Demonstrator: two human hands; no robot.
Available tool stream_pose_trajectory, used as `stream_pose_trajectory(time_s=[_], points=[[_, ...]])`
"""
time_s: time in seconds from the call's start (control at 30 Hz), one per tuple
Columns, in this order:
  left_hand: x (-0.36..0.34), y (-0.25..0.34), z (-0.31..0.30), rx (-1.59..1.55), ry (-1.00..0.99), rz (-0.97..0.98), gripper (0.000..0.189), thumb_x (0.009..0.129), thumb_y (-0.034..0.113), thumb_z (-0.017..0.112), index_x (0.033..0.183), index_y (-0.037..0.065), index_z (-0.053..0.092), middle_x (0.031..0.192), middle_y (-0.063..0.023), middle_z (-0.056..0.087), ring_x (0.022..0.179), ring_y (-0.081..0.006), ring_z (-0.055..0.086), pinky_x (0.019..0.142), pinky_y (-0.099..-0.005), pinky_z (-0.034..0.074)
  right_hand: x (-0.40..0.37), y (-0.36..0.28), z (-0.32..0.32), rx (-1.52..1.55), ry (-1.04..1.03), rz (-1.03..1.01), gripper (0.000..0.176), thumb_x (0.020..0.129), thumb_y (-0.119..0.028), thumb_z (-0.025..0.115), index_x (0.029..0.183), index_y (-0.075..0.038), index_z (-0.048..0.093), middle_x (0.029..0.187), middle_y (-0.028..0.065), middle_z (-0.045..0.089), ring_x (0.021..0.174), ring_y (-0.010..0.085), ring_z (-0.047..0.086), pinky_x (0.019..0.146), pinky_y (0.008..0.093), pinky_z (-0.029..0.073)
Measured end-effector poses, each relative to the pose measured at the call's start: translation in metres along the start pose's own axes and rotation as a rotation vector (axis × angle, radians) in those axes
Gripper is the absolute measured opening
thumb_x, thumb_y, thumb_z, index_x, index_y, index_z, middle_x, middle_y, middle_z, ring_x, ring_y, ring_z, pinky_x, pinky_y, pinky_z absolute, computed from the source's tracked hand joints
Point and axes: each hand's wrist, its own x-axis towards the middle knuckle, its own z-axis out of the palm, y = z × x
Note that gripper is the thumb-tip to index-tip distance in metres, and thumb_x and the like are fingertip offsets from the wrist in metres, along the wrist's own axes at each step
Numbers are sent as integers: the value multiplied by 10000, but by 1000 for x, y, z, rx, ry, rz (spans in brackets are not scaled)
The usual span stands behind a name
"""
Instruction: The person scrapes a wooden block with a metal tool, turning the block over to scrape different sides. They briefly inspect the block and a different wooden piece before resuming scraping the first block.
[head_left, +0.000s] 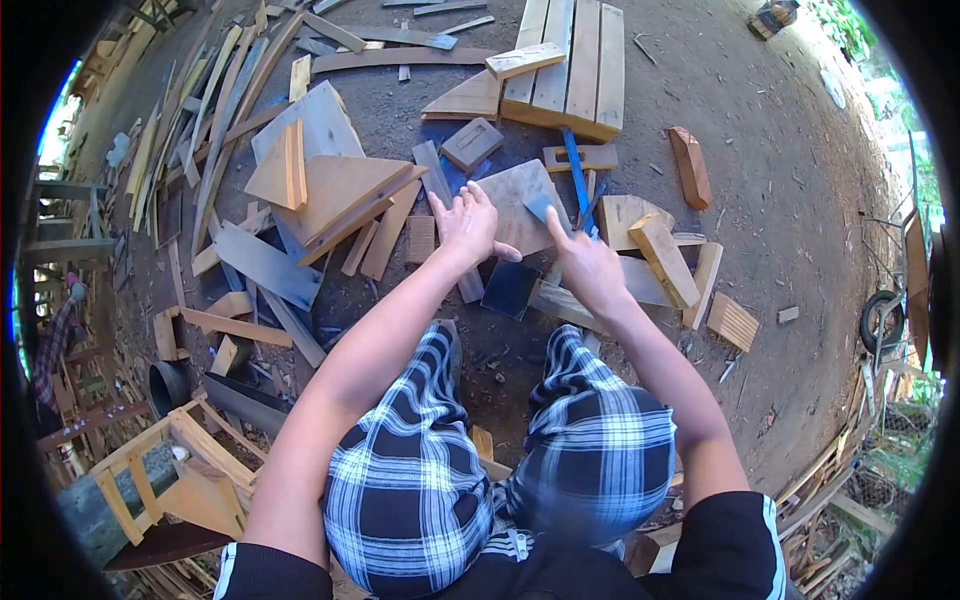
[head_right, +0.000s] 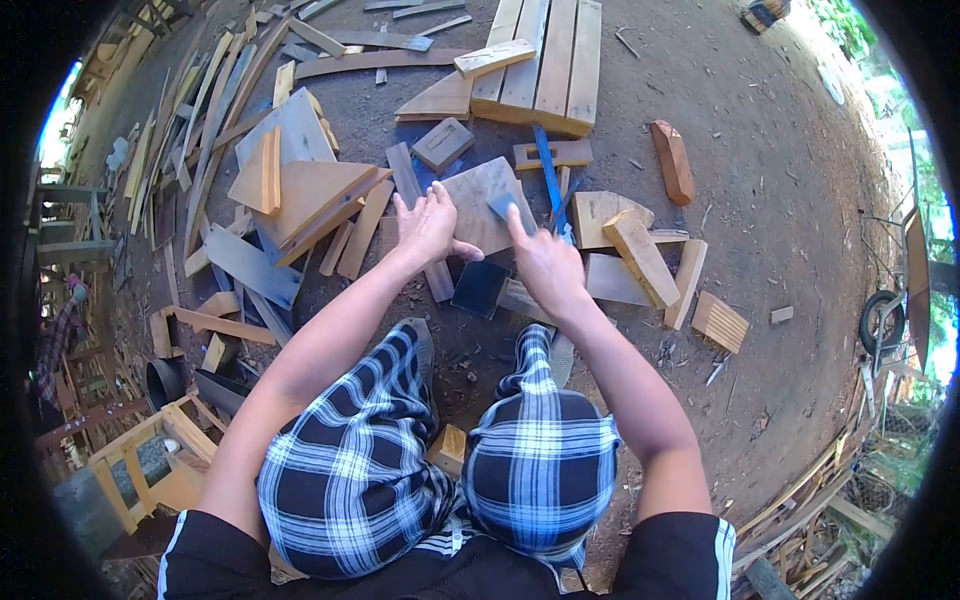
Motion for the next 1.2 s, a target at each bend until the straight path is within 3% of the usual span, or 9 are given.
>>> stream_pose_trajectory(time_s=[0.1,0.3,0.4,0.5,0.6,0.77,0.83,1.07,1.2], points=[[1,0,0,2,-29,-17,1448,420,704,808,1397,-180,209,1404,-269,428,1300,-311,456,1118,-621,163,48,-2,9,61,162,-10,618,848,-59,505,1444,-109,349,800,172,666,674,312,691,575,411,563],[-1,1,-5,9,-8,2,1450,419,668,826,1390,-200,190,1384,-286,444,1263,-339,487,1107,-611,204,-8,5,9,79,121,0,686,829,-43,505,1473,-147,292,820,209,656,685,358,679,605,446,558],[3,1,-4,7,-47,-16,1460,406,705,811,1401,-176,207,1386,-262,450,1296,-309,460,1120,-613,172,-25,5,1,58,-68,70,702,821,-32,515,1475,-146,287,835,212,654,709,355,681,612,438,560],[4,1,-3,18,-53,-14,1464,403,705,813,1402,-176,204,1380,-257,457,1295,-302,462,1123,-607,176,22,5,6,71,127,23,652,825,-42,513,1448,-127,341,829,202,661,675,352,679,596,438,562],[3,2,-6,17,-62,-29,1466,401,703,813,1403,-176,202,1382,-256,455,1297,-299,459,1124,-605,174,73,2,16,88,161,52,627,829,-52,515,1435,-122,367,783,180,656,644,347,673,586,438,561],[1,0,-3,-18,-11,-6,1453,407,695,816,1392,-185,211,1367,-265,468,1264,-313,489,1112,-607,201,-3,3,13,50,158,18,649,833,-60,511,1456,-129,341,787,191,660,650,339,679,581,441,559],[2,-2,0,-27,-32,-14,1458,406,701,814,1402,-173,206,1390,-251,449,1298,-296,458,1125,-605,176,-34,0,1,28,-37,37,667,830,-57,514,1465,-131,324,794,203,659,643,350,673,576,445,555],[2,0,-4,12,-44,-14,1448,417,720,800,1400,-171,219,1383,-250,458,1279,-296,479,1114,-625,170,53,2,13,76,168,13,655,824,-49,520,1449,-131,342,767,196,650,660,358,677,576,448,554],[2,-1,-1,23,-10,-2,1446,416,722,799,1395,-176,229,1366,-253,473,1264,-298,495,1115,-624,168,13,-2,14,46,168,26,653,822,-51,527,1445,-131,347,759,187,649,641,349,673,567,446,554]])
